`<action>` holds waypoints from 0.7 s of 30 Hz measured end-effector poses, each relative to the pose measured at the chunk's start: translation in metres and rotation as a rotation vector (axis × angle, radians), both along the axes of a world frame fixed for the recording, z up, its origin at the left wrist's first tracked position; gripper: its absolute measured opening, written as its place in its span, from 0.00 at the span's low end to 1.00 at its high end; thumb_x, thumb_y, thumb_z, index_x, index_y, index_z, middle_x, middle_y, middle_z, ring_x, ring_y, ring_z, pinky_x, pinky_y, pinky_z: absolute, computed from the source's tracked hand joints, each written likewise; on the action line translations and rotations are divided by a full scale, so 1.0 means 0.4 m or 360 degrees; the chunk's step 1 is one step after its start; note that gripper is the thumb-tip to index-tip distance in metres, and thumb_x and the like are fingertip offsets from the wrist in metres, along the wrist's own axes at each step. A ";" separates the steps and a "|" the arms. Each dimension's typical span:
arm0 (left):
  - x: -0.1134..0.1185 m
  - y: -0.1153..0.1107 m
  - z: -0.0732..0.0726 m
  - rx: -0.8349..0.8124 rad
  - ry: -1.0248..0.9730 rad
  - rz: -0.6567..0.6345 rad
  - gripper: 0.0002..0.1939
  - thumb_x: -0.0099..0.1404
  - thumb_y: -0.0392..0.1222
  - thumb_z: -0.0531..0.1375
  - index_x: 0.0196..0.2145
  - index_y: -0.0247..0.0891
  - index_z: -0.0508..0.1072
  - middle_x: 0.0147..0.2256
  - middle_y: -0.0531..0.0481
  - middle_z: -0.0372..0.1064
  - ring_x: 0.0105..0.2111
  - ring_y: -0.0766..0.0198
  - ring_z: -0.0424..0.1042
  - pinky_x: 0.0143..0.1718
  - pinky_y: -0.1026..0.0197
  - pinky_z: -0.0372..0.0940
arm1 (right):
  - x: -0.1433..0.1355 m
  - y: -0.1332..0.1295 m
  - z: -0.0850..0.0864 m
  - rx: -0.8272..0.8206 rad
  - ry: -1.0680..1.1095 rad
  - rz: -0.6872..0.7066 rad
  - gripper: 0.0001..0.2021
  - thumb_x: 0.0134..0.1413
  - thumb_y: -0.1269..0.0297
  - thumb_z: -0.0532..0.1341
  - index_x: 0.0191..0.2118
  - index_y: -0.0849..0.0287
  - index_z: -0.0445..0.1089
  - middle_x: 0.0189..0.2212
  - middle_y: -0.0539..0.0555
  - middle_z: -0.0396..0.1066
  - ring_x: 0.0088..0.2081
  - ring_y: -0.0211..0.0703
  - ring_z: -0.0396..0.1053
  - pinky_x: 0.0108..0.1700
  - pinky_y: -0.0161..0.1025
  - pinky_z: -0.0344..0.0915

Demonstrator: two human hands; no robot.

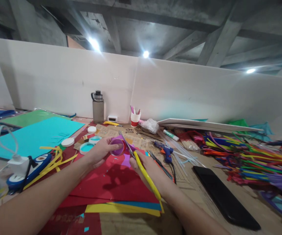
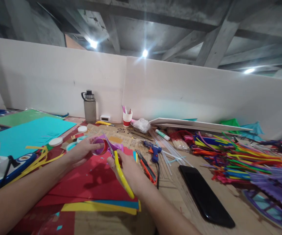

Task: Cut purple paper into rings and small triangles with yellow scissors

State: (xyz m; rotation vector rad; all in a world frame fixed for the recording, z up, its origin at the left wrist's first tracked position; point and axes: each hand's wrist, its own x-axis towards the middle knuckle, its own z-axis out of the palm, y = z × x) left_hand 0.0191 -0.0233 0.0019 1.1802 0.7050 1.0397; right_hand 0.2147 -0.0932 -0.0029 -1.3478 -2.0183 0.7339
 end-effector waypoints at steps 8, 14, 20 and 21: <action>-0.005 -0.002 0.014 0.0012 0.0073 -0.0071 0.12 0.49 0.36 0.69 0.34 0.33 0.80 0.30 0.47 0.77 0.27 0.66 0.70 0.31 0.66 0.62 | -0.002 -0.003 0.005 0.0031 -0.0012 -0.0025 0.23 0.63 0.44 0.49 0.42 0.59 0.68 0.32 0.53 0.71 0.34 0.43 0.66 0.39 0.38 0.60; -0.012 0.006 0.014 -0.0012 0.0064 -0.0087 0.13 0.48 0.35 0.70 0.35 0.33 0.80 0.29 0.46 0.76 0.26 0.66 0.70 0.29 0.66 0.62 | 0.000 -0.001 0.000 0.0011 -0.0039 0.0020 0.22 0.63 0.44 0.49 0.38 0.58 0.67 0.30 0.51 0.69 0.29 0.39 0.62 0.32 0.35 0.56; -0.002 0.006 0.001 -0.0103 -0.0096 0.0050 0.10 0.49 0.35 0.70 0.32 0.33 0.79 0.29 0.47 0.76 0.27 0.67 0.71 0.32 0.67 0.64 | -0.002 0.008 -0.019 0.0016 -0.0036 -0.0038 0.22 0.63 0.44 0.47 0.37 0.58 0.65 0.27 0.50 0.66 0.27 0.38 0.59 0.29 0.35 0.54; 0.002 0.005 -0.002 -0.0129 -0.0134 0.0096 0.10 0.50 0.36 0.70 0.32 0.33 0.79 0.30 0.47 0.77 0.28 0.67 0.72 0.32 0.67 0.65 | -0.003 0.009 -0.021 -0.0003 -0.0038 -0.0046 0.22 0.63 0.43 0.47 0.36 0.57 0.64 0.27 0.50 0.65 0.27 0.38 0.59 0.29 0.35 0.53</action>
